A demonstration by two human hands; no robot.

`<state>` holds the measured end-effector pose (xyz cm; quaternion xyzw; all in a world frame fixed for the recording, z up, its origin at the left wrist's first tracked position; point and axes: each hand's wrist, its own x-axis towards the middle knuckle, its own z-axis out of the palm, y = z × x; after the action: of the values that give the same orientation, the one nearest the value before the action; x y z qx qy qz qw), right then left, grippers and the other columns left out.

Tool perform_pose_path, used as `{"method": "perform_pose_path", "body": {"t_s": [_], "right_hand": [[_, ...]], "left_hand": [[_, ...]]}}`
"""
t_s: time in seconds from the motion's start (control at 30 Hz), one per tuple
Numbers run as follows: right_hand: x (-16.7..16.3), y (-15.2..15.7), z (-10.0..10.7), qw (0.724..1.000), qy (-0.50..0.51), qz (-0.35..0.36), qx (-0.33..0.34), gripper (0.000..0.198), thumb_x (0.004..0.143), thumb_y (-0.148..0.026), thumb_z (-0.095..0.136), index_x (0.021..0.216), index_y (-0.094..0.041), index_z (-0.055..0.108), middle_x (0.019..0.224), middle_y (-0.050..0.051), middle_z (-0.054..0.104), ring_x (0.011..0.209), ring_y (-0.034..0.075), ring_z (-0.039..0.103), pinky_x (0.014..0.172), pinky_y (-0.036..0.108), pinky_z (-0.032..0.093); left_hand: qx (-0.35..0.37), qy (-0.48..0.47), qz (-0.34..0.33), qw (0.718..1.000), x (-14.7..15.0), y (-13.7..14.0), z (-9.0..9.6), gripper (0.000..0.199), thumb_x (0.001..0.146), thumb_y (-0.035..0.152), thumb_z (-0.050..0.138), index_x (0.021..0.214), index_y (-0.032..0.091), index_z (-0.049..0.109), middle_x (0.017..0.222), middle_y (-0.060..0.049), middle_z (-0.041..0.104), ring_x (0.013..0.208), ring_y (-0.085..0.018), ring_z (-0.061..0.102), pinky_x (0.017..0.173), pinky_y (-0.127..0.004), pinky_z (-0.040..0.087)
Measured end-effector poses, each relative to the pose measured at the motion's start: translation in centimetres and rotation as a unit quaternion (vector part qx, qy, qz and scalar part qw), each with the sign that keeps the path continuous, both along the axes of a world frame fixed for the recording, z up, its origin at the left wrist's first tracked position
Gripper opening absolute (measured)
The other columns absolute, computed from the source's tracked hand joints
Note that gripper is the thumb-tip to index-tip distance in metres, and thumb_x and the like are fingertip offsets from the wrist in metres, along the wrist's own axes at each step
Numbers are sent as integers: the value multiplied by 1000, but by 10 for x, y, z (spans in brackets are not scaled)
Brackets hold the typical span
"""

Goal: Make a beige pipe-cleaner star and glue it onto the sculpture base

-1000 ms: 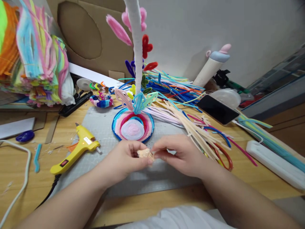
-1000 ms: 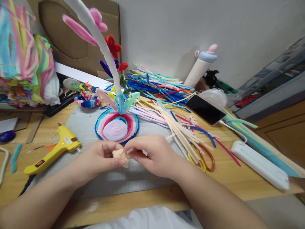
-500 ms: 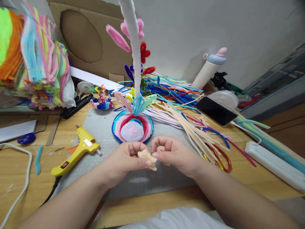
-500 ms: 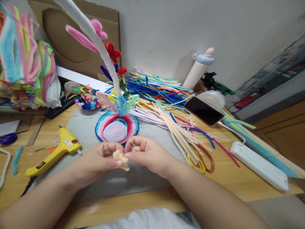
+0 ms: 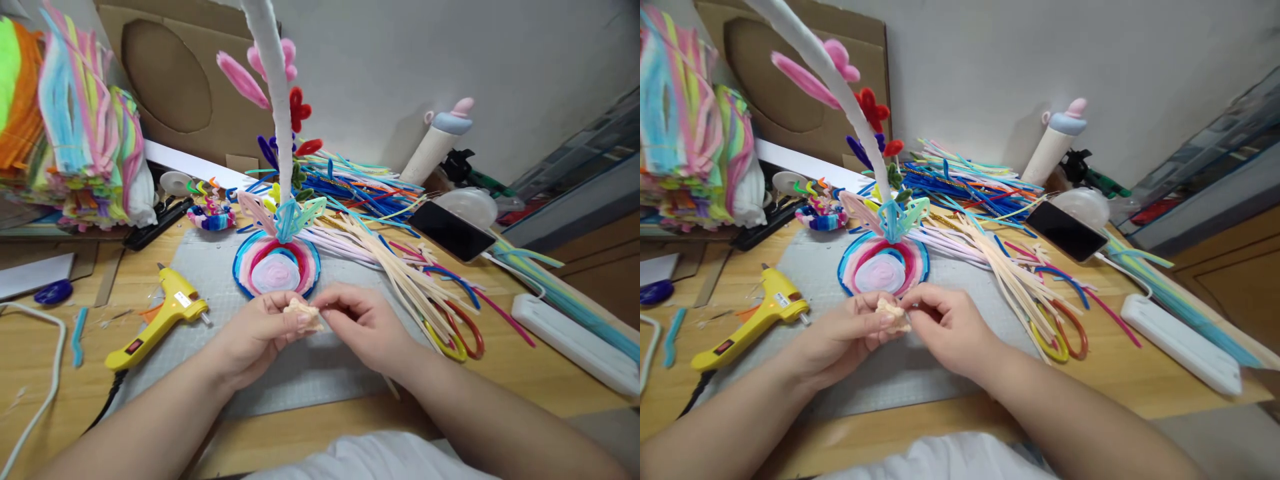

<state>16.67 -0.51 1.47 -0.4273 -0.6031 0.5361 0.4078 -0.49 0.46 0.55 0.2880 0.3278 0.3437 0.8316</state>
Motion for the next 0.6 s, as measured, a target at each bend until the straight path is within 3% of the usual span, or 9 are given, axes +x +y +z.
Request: {"method": "perform_pose_path", "body": {"t_s": [0.1, 0.23, 0.33, 0.47, 0.6], "right_hand": [[-3, -4, -3, 1000, -11, -6, -5, 6, 78, -20, 59, 81, -17, 63, 71, 1, 63, 64, 13, 55, 59, 24, 43], [-6, -3, -8, 996, 60, -26, -61, 16, 73, -30, 68, 72, -16, 60, 66, 0, 61, 59, 10, 54, 56, 22, 43], [-7, 1, -9, 983, 116, -38, -138, 24, 70, -34, 73, 69, -15, 57, 53, -6, 52, 44, 5, 41, 45, 18, 34], [-1, 7, -8, 944, 199, -6, -263, 28, 70, -36, 73, 71, -15, 55, 45, -11, 38, 36, 1, 17, 35, 15, 11], [7, 13, -9, 893, 290, 17, -344, 26, 72, -28, 73, 70, -16, 50, 47, -12, 34, 38, 0, 10, 34, 13, 8]], "left_hand": [[-13, -23, 21, 999, 2, 0, 0, 17, 67, 14, 77, 70, 13, 60, 66, 1, 62, 63, -7, 58, 66, -17, 46], [-11, -29, 35, 999, 4, -3, -1, 19, 68, 14, 77, 70, 14, 58, 66, 3, 61, 63, -6, 56, 65, -16, 45], [-1, -23, 36, 999, 5, -5, -2, 21, 68, 18, 78, 74, 15, 58, 69, 2, 61, 68, -7, 58, 70, -18, 46], [19, -22, 15, 999, 3, -2, -1, 28, 69, 28, 78, 90, 16, 62, 82, -2, 65, 77, -11, 60, 71, -20, 47], [1, -15, 40, 999, 0, 4, 0, 32, 86, 43, 55, 97, 14, 64, 94, -8, 66, 84, -15, 61, 76, -26, 50]]}}
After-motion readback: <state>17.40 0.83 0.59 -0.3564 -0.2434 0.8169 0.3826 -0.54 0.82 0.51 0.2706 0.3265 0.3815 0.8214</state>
